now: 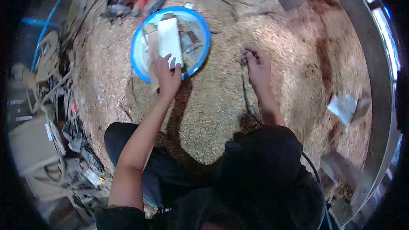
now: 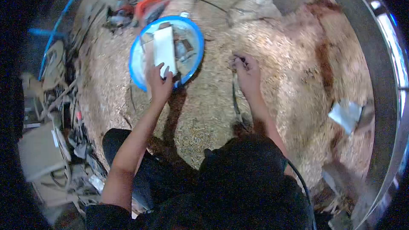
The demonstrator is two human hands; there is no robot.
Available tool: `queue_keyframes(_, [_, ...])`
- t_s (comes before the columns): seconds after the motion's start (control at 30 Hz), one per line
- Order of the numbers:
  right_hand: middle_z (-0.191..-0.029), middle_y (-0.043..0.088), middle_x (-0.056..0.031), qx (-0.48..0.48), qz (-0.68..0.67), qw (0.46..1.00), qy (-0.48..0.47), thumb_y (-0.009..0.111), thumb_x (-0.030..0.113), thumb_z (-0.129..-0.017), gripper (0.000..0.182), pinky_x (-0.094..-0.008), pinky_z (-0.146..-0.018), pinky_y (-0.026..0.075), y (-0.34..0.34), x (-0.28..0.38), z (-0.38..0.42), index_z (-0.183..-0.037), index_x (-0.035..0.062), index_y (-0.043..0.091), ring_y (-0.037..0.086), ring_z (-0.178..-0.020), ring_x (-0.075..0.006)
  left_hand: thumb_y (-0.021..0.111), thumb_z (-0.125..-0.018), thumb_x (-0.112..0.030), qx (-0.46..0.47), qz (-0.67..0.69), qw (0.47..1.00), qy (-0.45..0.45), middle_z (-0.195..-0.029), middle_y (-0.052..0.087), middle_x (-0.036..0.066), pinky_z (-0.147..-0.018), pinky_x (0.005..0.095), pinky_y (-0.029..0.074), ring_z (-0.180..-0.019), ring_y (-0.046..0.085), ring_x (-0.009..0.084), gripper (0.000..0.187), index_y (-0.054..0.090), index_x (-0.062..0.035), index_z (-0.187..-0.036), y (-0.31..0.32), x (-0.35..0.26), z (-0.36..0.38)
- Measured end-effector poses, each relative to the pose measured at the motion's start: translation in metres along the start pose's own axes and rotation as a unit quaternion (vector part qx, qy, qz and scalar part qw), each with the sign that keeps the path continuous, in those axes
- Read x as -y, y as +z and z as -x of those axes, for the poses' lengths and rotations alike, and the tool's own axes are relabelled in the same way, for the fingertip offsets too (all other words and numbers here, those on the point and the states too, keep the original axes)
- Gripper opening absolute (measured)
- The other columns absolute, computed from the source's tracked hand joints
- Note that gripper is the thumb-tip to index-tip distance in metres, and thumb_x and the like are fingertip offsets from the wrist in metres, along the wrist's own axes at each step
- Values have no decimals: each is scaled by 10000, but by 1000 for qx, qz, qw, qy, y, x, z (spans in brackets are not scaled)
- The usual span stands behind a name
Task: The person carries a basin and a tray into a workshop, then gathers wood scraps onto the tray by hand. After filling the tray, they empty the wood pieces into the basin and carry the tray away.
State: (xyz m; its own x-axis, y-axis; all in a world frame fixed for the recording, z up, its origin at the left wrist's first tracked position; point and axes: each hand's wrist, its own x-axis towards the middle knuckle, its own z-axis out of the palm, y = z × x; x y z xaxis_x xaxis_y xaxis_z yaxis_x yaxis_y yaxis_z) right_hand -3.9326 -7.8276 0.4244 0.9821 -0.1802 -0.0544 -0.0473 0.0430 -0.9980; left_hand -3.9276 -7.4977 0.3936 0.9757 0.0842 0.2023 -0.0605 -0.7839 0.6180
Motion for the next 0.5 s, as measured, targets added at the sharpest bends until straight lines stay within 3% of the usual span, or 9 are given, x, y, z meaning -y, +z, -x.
queue_keyframes(0.17, [-1063, 741, -81, -217, 74, 971, -60, 631, 120, -1076, 198, -317, -864, 573, -57, -9, 47, -1238, 28, 699, 694, -953, -144, 677, -1028, -229, 107, 2, 977, 186, -1635, 411, 255, -1248, 565, 240, -1522, 324, 476, 364, 655, -83, -1361, 7, -73, 14])
queue_keyframes(0.3, [-1037, 739, -128, -327, 135, 935, -1, 670, 131, -1042, 204, -350, -852, 570, -105, -9, 105, -1212, 21, 691, 710, -930, -193, 642, -1057, -230, 202, 59, 933, 293, -1643, 401, 252, -1256, 563, 221, -1533, 311, 467, 355, 650, -76, -1377, 20, -143, 29])
queue_keyframes(0.4, [-987, 708, -89, -412, 307, 857, -29, 679, 112, -1035, 188, -333, -830, 566, -139, -32, 142, -1195, 13, 683, 695, -899, -180, 626, -1061, -223, 243, 111, 910, 318, -1645, 395, 249, -1256, 568, 217, -1532, 309, 465, 366, 637, -66, -1391, 51, -188, 49])
queue_keyframes(0.5, [-1018, 711, -113, -431, 336, 836, -48, 705, 114, -1002, 195, -359, -837, 573, -176, -42, 181, -1173, 20, 690, 707, -896, -214, 604, -1067, -219, 265, 144, 901, 313, -1647, 390, 245, -1254, 573, 215, -1520, 319, 461, 379, 621, -60, -1411, 91, -217, 69])
